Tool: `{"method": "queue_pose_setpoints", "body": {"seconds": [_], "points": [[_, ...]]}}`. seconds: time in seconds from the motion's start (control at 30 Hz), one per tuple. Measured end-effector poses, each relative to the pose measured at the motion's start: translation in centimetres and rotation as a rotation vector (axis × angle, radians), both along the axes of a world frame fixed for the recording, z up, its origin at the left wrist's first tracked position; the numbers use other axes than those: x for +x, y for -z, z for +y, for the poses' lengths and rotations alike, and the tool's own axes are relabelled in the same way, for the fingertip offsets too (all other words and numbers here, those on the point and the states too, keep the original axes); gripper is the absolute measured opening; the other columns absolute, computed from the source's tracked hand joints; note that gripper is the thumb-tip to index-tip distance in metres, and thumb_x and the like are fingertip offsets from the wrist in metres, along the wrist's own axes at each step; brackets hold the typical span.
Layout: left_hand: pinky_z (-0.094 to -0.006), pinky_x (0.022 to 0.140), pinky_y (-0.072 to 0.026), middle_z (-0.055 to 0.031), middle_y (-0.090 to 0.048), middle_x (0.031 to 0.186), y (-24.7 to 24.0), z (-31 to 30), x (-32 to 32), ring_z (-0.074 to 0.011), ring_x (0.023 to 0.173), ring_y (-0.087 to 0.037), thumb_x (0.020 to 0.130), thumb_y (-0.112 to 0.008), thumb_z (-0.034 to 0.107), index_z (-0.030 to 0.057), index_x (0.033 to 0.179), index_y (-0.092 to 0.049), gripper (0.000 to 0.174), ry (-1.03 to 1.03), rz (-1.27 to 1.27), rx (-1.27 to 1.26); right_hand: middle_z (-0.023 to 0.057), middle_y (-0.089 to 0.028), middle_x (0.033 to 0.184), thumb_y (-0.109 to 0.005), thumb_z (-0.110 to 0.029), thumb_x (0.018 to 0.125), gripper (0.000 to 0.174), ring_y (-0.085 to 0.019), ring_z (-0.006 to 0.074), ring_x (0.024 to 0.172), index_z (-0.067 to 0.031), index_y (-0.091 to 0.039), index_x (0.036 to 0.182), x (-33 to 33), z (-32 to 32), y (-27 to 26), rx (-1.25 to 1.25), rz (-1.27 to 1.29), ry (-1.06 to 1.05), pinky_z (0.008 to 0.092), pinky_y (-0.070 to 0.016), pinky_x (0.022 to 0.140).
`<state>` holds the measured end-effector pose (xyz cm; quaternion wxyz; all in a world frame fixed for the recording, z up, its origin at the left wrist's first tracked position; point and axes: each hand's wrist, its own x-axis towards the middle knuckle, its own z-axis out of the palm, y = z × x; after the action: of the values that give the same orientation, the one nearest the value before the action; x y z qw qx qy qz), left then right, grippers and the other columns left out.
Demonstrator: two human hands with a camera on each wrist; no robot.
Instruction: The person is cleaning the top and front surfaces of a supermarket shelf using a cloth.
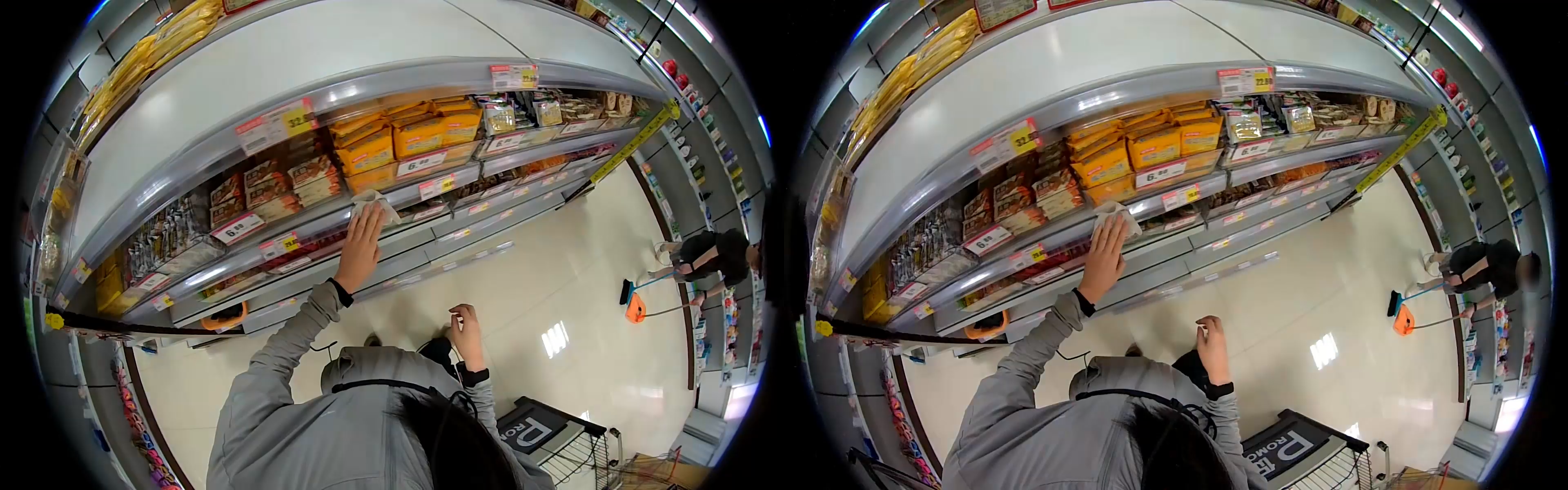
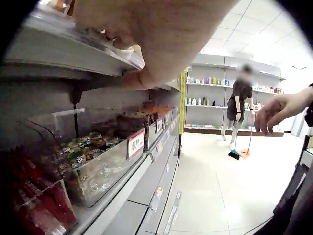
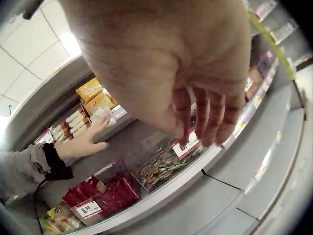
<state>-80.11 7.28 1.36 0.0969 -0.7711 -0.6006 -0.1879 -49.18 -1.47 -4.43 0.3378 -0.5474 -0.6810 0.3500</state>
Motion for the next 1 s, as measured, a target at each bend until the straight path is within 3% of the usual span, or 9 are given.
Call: {"method": "queue_pose_setpoints", "body": {"seconds": [0.3,0.5,0.77,1.0], "points": [[-0.0442,0.118,-0.0168,-0.0140,-0.017,0.156,0.2,3.5,6.4,-0.0310,0.144,-0.014,0.080,-0.055,0.005,0.0037,0.149,-0.021,0.077,-0.093,-0.062,0.005,0.0170,-0.056,0.103,-0.053,0.004,0.084,0.014,-0.058,0.0342,0.090,0.0021,-0.058,0.097,7.8,6.3,-0.3,0.046,-0.004,-0.076,0.0393,-0.0476,0.080],[-0.0472,0.118,-0.0183,-0.0152,-0.015,0.155,0.9,6.5,11.4,-0.0340,0.144,-0.013,0.081,-0.053,0.003,0.0028,0.148,-0.021,0.074,-0.131,-0.118,-0.006,0.0174,-0.056,0.102,-0.053,0.004,0.085,0.013,-0.057,0.0342,0.092,0.0028,-0.058,0.097,14.7,9.6,-0.6,0.076,-0.030,-0.105,0.0390,-0.0473,0.081],[-0.0467,0.120,-0.0183,-0.0116,-0.009,0.157,1.2,11.5,16.7,-0.0317,0.144,-0.010,0.089,-0.049,0.002,0.0065,0.150,-0.015,0.070,-0.172,-0.023,0.048,0.0173,-0.056,0.102,-0.052,0.004,0.086,0.014,-0.057,0.0340,0.092,0.0027,-0.057,0.098,23.8,11.1,-0.7,0.050,-0.075,-0.096,0.0381,-0.0474,0.080],[-0.0405,0.122,-0.0206,-0.0083,-0.011,0.156,1.5,15.0,19.1,-0.0281,0.144,-0.012,0.092,-0.048,-0.002,0.0097,0.150,-0.019,0.066,-0.206,0.192,0.082,0.0173,-0.055,0.102,-0.052,0.004,0.086,0.015,-0.058,0.0317,0.090,0.0030,-0.057,0.100,28.1,10.6,0.3,0.033,-0.069,-0.017,0.0377,-0.0481,0.078]]}}
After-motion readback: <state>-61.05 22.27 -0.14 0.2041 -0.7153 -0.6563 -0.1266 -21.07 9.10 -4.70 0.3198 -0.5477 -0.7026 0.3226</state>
